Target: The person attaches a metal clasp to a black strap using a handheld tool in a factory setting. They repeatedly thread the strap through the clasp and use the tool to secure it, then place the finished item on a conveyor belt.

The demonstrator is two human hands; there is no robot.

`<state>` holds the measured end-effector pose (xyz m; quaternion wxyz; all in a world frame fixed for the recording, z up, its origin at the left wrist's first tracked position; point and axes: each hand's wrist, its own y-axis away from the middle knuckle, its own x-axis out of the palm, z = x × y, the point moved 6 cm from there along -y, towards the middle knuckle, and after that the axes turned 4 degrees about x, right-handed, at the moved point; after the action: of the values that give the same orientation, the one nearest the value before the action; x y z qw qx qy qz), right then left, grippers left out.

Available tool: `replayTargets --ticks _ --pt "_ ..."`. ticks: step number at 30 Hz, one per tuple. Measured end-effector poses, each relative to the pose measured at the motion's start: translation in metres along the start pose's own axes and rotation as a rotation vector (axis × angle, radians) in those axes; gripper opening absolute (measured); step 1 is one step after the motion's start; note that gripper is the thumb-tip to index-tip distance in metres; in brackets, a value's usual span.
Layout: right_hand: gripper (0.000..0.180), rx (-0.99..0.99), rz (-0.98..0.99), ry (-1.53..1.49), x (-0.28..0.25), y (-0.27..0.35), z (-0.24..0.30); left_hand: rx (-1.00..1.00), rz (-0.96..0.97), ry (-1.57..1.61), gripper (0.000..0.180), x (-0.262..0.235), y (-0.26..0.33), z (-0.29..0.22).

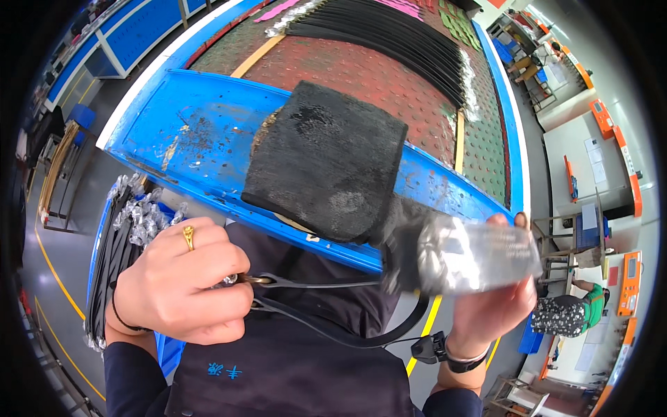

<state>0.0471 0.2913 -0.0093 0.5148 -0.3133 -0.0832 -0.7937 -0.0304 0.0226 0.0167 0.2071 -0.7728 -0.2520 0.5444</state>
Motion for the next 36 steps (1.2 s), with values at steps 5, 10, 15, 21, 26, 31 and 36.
replayTargets --ticks 5,10,15,21,26,31,36 --pt "0.086 -0.062 -0.189 0.449 0.022 0.025 -0.005 0.016 0.037 0.012 0.017 0.007 -0.011 -0.006" --pt "0.078 -0.106 -0.044 0.485 0.026 0.031 -0.004 0.013 0.042 0.01 0.018 0.009 -0.018 -0.01" --pt "0.078 -0.157 -0.015 0.52 0.026 0.033 -0.003 0.011 0.07 0.008 0.018 0.012 -0.021 -0.012" --pt "0.078 -0.211 -0.037 0.558 0.025 0.034 -0.002 -0.001 0.045 0.02 0.017 0.012 -0.021 -0.01" --pt "0.079 -0.207 -0.022 0.591 0.029 0.037 0.001 0.006 0.027 0.033 0.018 0.011 -0.019 -0.01" --pt "0.076 -0.231 0.022 0.583 0.022 0.039 0.006 0.007 0.002 0.03 0.019 0.009 -0.017 -0.009" --pt "0.07 -0.273 0.067 0.456 0.021 0.041 0.012 0.026 -0.019 0.009 0.018 0.008 -0.017 -0.008"
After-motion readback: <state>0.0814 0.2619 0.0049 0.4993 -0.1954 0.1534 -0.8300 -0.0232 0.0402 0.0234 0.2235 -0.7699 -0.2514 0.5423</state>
